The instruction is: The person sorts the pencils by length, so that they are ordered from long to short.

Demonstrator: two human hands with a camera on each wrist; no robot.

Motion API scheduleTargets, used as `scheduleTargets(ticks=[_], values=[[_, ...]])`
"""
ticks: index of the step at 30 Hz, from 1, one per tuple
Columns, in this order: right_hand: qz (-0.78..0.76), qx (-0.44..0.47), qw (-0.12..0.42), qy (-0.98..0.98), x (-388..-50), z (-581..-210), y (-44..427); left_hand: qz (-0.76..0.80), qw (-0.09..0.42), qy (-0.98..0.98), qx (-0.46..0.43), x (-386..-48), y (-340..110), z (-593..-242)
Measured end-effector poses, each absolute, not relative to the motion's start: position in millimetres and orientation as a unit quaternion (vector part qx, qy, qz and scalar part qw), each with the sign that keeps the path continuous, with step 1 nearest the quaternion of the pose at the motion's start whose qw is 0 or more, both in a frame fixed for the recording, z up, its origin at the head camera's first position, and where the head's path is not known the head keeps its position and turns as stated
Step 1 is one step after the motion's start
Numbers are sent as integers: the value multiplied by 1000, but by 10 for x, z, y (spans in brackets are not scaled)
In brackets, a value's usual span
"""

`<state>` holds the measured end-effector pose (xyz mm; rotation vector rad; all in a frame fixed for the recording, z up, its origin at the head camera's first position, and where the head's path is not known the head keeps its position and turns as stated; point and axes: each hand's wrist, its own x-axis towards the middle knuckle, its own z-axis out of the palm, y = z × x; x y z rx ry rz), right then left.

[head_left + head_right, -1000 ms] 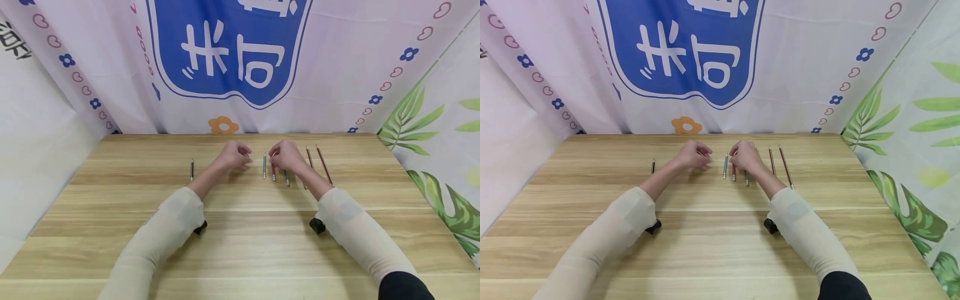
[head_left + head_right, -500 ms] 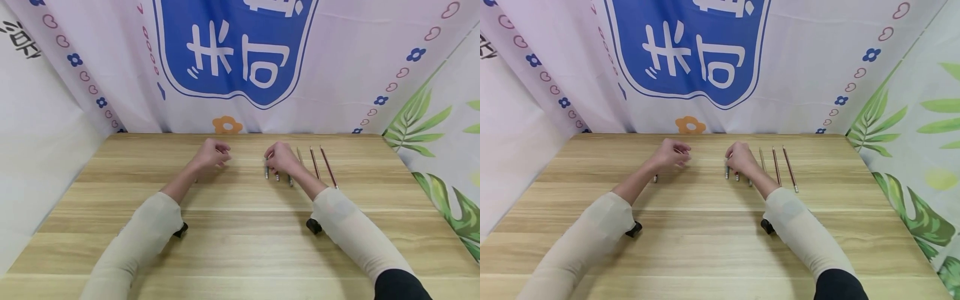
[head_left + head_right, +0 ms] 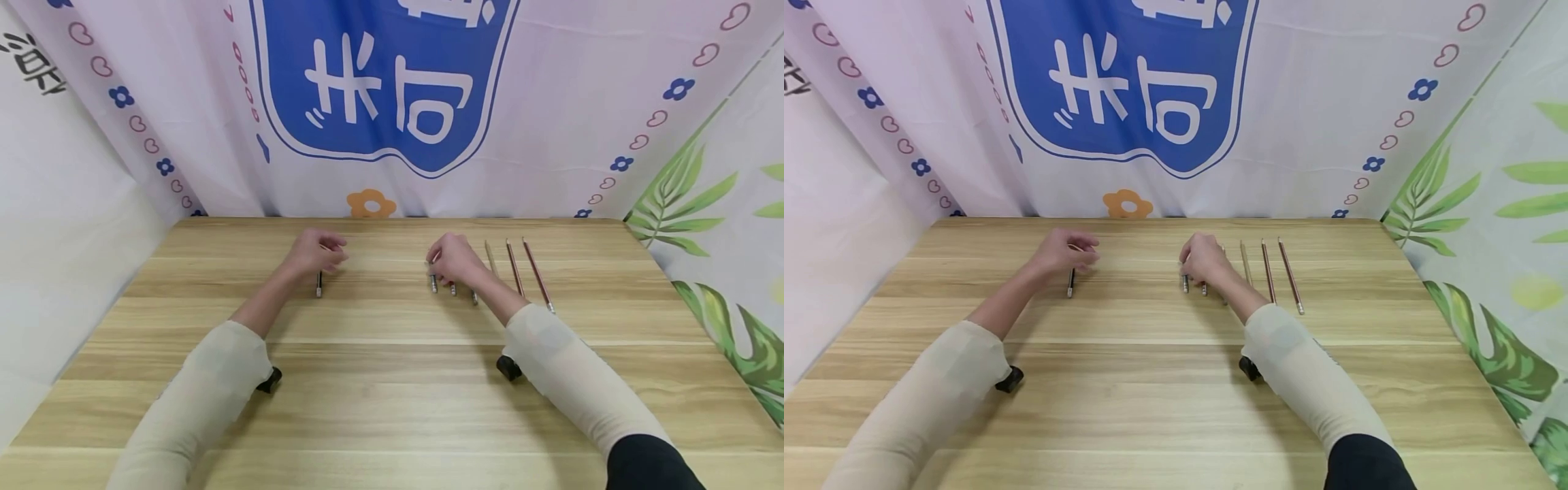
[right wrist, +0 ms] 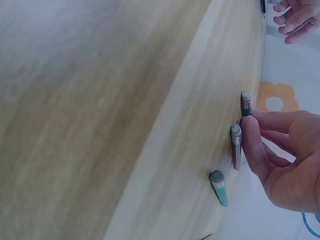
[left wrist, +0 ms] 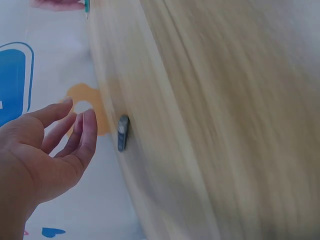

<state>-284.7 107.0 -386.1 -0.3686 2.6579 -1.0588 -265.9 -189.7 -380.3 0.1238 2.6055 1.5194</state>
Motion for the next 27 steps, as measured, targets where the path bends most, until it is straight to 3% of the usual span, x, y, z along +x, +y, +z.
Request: scheduleTargets(ticks=[14, 27], values=[[-359, -124, 135, 915, -2852, -3863, 1055, 408, 33, 912, 23, -2569, -2159, -3806], [-363, -103, 151, 914, -2867, -3856, 1043, 444, 101, 890, 1, -2534, -2211, -3801]])
